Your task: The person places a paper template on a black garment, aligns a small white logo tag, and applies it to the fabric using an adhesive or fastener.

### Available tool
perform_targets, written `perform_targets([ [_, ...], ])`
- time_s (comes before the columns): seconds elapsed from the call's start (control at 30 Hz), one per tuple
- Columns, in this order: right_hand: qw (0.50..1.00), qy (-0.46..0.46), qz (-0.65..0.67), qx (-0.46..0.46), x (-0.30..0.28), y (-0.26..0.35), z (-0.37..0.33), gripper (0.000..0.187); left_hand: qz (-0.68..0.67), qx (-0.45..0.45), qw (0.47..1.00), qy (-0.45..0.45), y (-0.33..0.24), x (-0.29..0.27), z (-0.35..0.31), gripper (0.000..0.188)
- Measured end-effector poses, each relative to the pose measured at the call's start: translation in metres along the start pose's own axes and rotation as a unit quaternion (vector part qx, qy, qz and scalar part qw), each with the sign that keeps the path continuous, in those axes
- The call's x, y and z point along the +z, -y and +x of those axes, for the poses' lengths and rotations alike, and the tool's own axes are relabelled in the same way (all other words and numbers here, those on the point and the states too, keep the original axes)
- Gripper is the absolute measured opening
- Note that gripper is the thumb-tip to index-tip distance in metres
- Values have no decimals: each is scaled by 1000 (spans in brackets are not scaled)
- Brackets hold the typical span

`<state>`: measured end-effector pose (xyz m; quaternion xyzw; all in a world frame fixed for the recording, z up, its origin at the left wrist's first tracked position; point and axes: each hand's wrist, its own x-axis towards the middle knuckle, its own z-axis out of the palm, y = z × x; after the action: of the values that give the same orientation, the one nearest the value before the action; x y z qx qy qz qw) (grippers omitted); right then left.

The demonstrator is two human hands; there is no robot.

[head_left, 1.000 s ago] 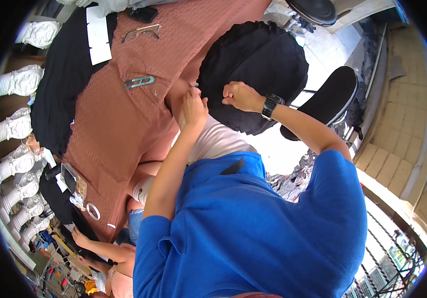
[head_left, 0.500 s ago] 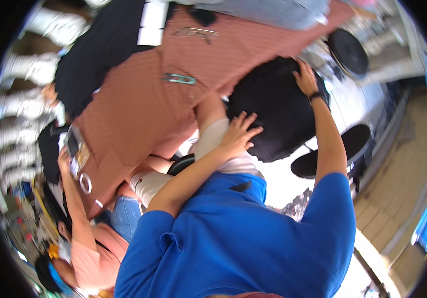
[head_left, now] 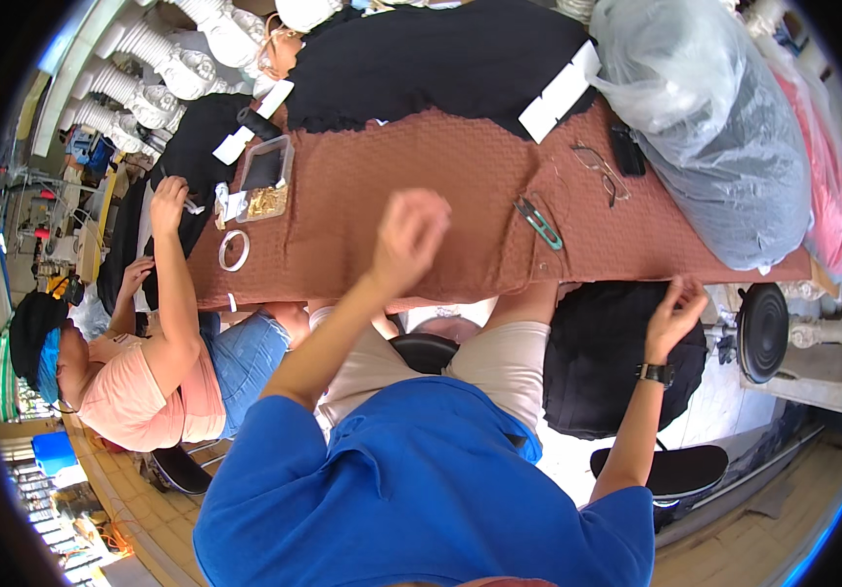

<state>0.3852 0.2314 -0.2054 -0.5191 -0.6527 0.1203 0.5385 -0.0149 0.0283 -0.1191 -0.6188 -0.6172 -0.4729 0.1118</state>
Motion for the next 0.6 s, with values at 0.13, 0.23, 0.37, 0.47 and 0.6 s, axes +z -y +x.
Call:
perform_targets([
  [0.13, 983, 136, 58, -113, 57, 116, 2, 20, 72, -90, 985, -126, 127, -25, 70, 19],
  [0.23, 956, 201, 146, -159, 102, 178, 1, 17, 227, -68, 962, -137, 180, -35, 107, 23],
  [0.37, 910, 310, 228, -155, 135, 251, -16, 22, 255, -117, 960, -28, 230, -49, 123, 12],
  [0.47, 890, 339, 250, -173, 151, 280, -19, 25, 124, -177, 975, -42, 241, -62, 144, 4],
  [0.6, 883, 313, 223, -271, 199, 311, -1, 38, 57, -167, 984, -3, 214, -89, 176, 7],
])
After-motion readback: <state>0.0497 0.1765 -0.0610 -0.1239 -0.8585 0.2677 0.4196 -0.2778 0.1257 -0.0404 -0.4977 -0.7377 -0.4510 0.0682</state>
